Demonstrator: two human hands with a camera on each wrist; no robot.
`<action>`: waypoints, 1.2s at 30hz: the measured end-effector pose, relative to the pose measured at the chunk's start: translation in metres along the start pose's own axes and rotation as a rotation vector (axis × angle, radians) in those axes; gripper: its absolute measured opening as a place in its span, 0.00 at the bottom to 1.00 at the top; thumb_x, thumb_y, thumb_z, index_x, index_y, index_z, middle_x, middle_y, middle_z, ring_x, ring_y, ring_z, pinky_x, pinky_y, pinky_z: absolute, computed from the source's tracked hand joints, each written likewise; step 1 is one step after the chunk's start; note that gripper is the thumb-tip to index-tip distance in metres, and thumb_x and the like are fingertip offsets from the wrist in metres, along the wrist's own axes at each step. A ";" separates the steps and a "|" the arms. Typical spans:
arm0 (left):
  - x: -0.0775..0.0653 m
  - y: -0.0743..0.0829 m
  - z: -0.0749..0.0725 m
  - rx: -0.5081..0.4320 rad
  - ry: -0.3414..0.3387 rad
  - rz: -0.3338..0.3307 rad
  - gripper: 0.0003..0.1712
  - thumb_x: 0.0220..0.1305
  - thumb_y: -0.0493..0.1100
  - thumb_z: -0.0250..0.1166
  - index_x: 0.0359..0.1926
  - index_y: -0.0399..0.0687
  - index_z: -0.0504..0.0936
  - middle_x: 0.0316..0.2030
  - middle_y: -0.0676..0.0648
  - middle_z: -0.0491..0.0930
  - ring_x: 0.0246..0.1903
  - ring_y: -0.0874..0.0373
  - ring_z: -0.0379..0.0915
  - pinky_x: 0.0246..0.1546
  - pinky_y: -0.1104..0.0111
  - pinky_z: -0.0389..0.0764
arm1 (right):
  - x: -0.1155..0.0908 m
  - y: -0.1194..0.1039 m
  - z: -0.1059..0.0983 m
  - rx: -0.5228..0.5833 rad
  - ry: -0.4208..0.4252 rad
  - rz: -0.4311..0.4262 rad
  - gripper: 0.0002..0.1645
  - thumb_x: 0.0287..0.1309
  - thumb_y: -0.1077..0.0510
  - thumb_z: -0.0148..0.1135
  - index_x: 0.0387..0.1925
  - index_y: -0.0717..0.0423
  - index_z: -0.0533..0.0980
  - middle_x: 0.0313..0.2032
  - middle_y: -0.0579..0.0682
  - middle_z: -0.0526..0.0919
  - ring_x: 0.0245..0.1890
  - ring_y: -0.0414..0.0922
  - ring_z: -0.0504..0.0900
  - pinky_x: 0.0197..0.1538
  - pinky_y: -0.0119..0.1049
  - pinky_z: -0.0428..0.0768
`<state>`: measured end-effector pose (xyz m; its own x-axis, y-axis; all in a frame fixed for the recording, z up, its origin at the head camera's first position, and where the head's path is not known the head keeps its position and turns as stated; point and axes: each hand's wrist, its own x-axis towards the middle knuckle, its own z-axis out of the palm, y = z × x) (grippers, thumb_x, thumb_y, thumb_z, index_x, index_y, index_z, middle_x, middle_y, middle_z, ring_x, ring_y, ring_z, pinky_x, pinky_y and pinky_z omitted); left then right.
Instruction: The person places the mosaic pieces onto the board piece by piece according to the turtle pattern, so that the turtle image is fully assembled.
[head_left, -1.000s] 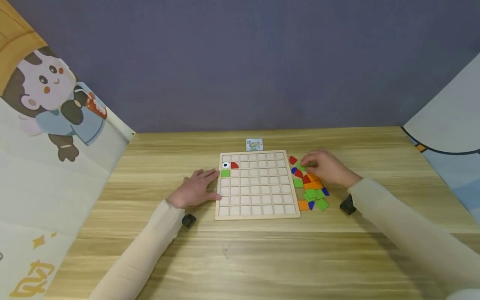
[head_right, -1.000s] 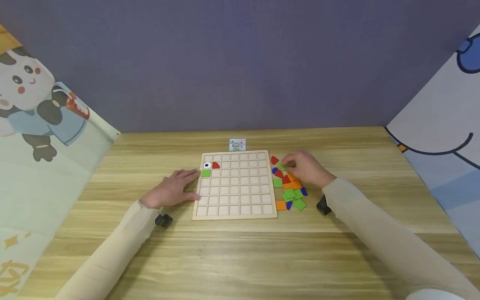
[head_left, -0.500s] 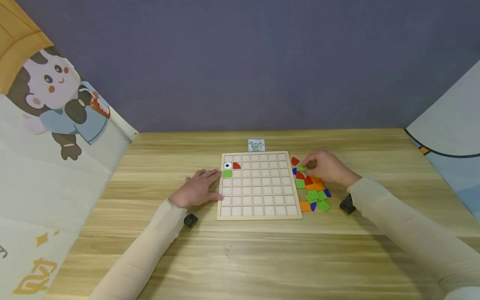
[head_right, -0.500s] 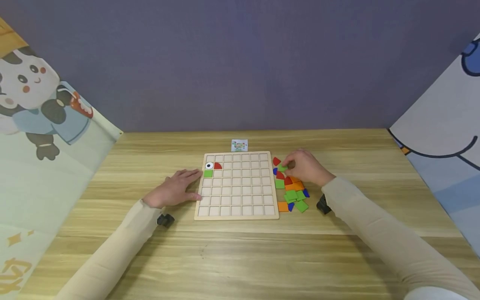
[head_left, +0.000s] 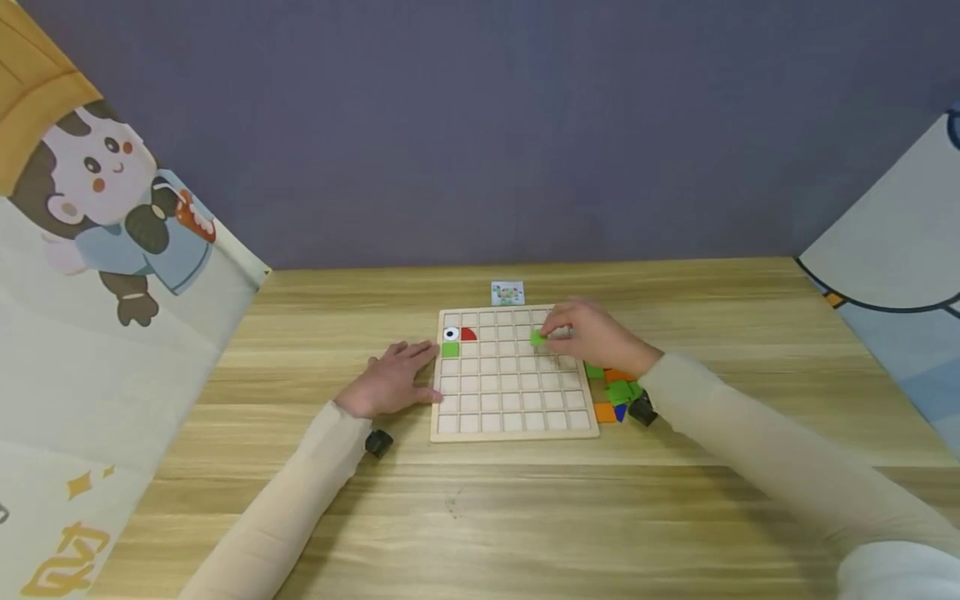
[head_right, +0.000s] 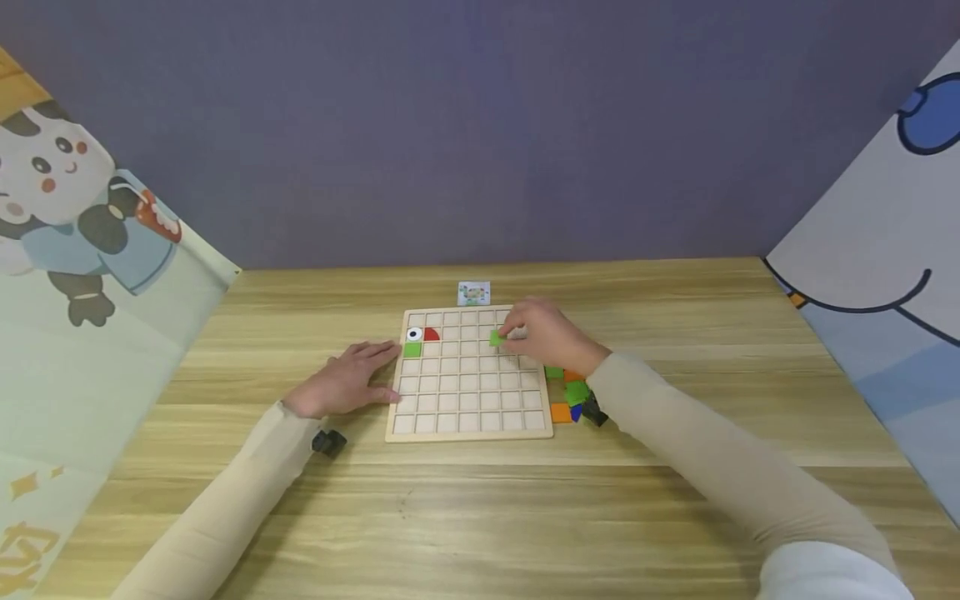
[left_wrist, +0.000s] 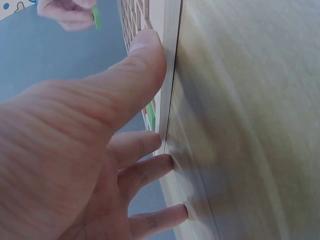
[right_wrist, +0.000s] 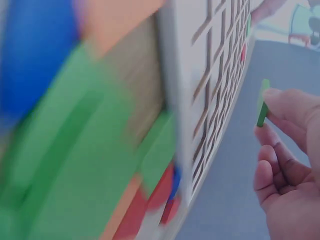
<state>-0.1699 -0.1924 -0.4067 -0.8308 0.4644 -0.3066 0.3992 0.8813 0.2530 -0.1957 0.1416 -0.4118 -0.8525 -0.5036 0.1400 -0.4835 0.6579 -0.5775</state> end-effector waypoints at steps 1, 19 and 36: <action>0.000 -0.001 0.000 0.003 0.000 0.001 0.50 0.58 0.64 0.61 0.74 0.51 0.50 0.73 0.47 0.47 0.69 0.37 0.40 0.56 0.31 0.48 | 0.005 -0.004 0.004 -0.005 -0.001 -0.026 0.07 0.53 0.59 0.70 0.36 0.50 0.85 0.38 0.41 0.81 0.38 0.43 0.75 0.46 0.42 0.74; 0.004 0.002 0.005 0.012 -0.001 -0.006 0.50 0.58 0.65 0.60 0.74 0.51 0.51 0.72 0.47 0.48 0.69 0.37 0.41 0.56 0.32 0.51 | 0.055 -0.037 0.047 0.019 -0.115 -0.037 0.06 0.52 0.59 0.70 0.34 0.52 0.86 0.31 0.41 0.79 0.34 0.39 0.74 0.39 0.35 0.75; -0.001 0.001 0.001 0.003 0.003 -0.020 0.49 0.58 0.64 0.61 0.74 0.52 0.51 0.72 0.48 0.48 0.69 0.38 0.41 0.57 0.32 0.51 | 0.077 -0.057 0.066 -0.038 -0.116 -0.033 0.05 0.50 0.64 0.69 0.32 0.56 0.86 0.29 0.44 0.82 0.35 0.41 0.76 0.43 0.35 0.76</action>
<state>-0.1687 -0.1921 -0.4073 -0.8399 0.4464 -0.3086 0.3836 0.8906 0.2444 -0.2211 0.0285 -0.4212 -0.8082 -0.5854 0.0637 -0.5203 0.6592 -0.5429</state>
